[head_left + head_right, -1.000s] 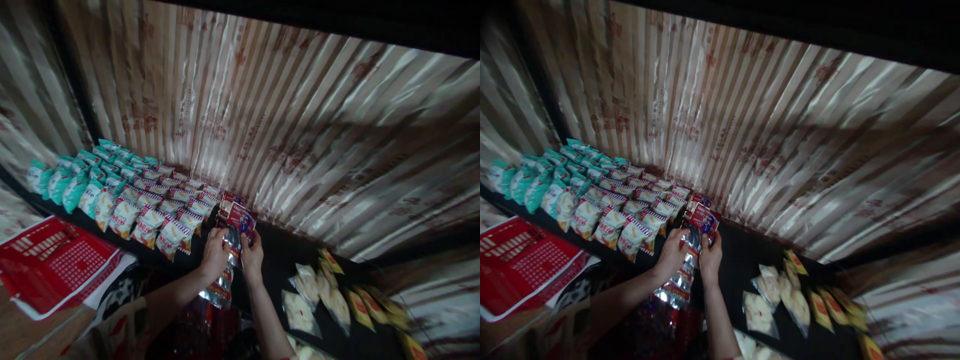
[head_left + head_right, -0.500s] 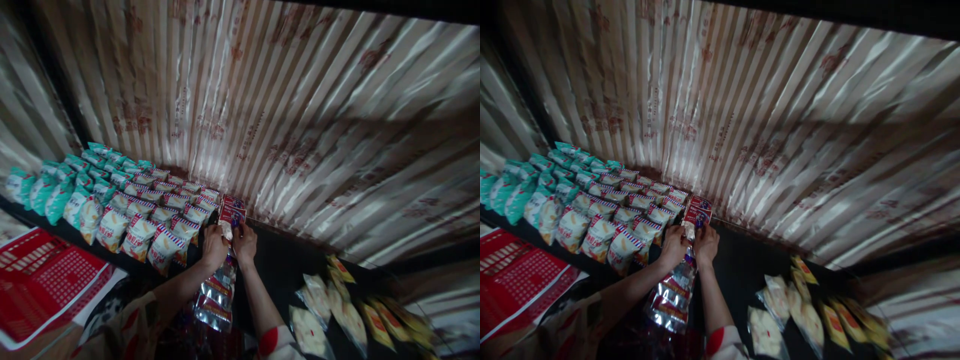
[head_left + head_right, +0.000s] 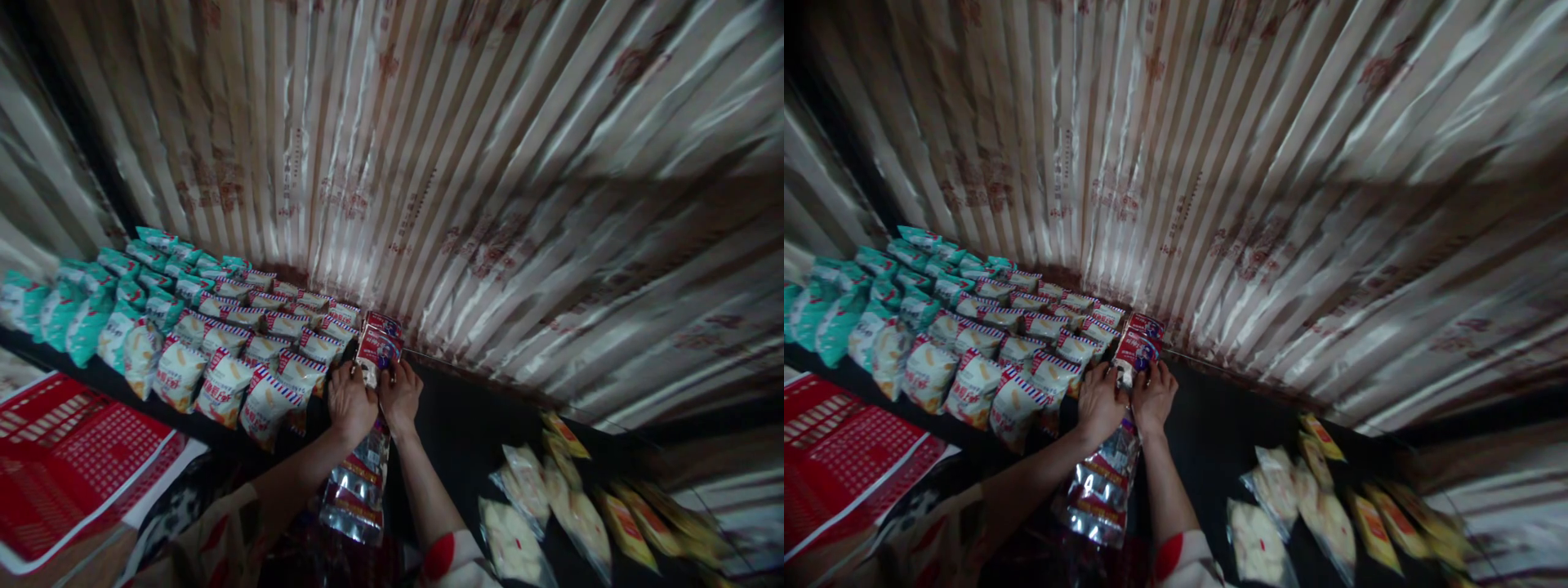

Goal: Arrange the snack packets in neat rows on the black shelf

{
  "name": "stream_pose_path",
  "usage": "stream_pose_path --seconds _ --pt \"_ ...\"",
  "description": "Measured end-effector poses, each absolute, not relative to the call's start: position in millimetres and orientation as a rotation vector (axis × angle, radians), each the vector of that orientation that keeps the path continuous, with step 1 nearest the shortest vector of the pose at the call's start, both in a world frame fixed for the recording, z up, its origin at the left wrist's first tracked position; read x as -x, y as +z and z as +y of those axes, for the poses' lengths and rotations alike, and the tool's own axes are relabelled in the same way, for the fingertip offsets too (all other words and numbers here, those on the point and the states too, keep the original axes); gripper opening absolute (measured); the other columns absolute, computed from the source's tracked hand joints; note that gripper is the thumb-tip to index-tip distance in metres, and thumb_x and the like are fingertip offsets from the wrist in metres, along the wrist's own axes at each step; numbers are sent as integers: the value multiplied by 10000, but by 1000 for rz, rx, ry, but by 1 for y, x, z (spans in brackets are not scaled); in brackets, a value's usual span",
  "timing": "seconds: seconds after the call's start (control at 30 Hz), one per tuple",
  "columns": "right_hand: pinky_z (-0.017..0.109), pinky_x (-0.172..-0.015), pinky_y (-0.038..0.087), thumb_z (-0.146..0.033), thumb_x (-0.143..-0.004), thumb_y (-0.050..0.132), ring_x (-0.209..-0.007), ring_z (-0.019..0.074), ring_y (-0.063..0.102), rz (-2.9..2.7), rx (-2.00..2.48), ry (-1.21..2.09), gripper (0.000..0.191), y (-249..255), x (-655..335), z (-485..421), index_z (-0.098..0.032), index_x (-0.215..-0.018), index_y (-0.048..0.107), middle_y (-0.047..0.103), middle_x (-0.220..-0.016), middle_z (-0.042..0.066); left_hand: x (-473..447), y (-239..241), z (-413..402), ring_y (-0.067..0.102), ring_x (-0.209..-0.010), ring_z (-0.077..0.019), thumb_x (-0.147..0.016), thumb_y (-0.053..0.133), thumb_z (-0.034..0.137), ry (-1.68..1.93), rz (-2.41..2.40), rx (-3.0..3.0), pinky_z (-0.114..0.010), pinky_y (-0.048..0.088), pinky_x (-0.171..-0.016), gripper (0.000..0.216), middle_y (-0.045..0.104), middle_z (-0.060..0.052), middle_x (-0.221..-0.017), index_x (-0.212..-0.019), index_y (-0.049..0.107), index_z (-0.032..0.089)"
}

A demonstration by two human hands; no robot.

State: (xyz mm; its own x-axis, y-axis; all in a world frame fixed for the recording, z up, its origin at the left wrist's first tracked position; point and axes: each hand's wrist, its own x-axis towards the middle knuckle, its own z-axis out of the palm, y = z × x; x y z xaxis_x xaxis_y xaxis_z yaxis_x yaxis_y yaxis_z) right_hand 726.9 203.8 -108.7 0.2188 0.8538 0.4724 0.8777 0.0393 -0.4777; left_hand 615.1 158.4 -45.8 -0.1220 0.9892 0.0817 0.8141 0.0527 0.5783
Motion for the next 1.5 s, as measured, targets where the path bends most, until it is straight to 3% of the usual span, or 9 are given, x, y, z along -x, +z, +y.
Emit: stream_pose_path --seconds 0.3,0.53,0.63,0.77,0.9,1.07,1.27,1.37,1.5 --pt "449 -984 324 -310 -847 352 -1174 261 448 -1562 1705 -23 427 -97 -725 191 -83 -1099 612 569 -1201 190 -612 -45 149 407 -1228 -271 -757 508 147 797 1965 -1814 -406 333 -1022 457 471 -131 -1323 -1213 536 132" --pt "432 -965 379 -350 -851 375 -1141 242 493 -1479 1616 133 390 -72 -712 124 -133 -1084 600 586 -1187 145 -599 -51 91 474 -1129 -194 -768 411 41 1157 1574 -1871 -353 386 -1001 363 567 -54 -1170 -1015 618 206" --pt "390 -918 427 -358 -867 395 -1046 212 561 -1401 1552 240 359 -70 -701 77 -160 -1112 569 628 -1106 107 -587 -65 49 535 -1019 -173 -759 368 27 1206 1418 -1867 -331 427 -941 357 622 -47 -1027 -927 628 206" --pt "292 -725 500 -352 -869 438 -751 169 642 -1373 1517 426 312 -82 -683 5 -161 -1068 585 686 -862 61 -559 -95 -11 561 -904 -154 -796 341 66 1229 1290 -1869 -295 453 -861 306 635 -53 -882 -811 618 195" --pt "251 -658 504 -349 -872 425 -675 158 654 -1616 1503 695 282 -114 -666 -46 -192 -909 655 704 -775 39 -528 -131 -46 562 -895 -156 -794 375 72 842 1398 -1795 -284 454 -832 269 625 -59 -885 -794 619 187" --pt "292 -839 487 -186 -851 398 -934 199 658 -1864 1797 957 335 -164 -646 -51 -167 -1087 635 699 -1021 83 -508 -165 -40 562 -1025 -168 -763 438 15 391 1695 -1449 -292 401 -927 292 624 -87 -1058 -930 639 145" --pt "302 -1022 367 -40 -770 418 -1196 207 517 -1971 1951 1099 501 -201 -633 -32 -105 -1253 540 563 -1280 131 -506 -188 -15 637 -890 -175 -817 481 58 302 1783 -1171 -256 461 -785 172 677 -112 -936 -890 633 94" --pt "335 -1066 312 -47 -745 464 -1264 216 443 -1982 1979 1166 542 -213 -631 -27 -130 -1278 519 495 -1353 121 -509 -198 -6 637 -849 -149 -865 522 160 298 1785 -1045 -270 490 -759 125 669 -71 -933 -938 609 108" --pt "386 -1112 224 -58 -681 534 -1324 220 352 -1981 2010 1253 635 -229 -634 -22 -174 -1304 490 450 -1393 96 -516 -212 6 615 -813 -141 -885 533 323 333 1753 -929 -330 530 -721 242 624 -44 -978 -1032 575 135"
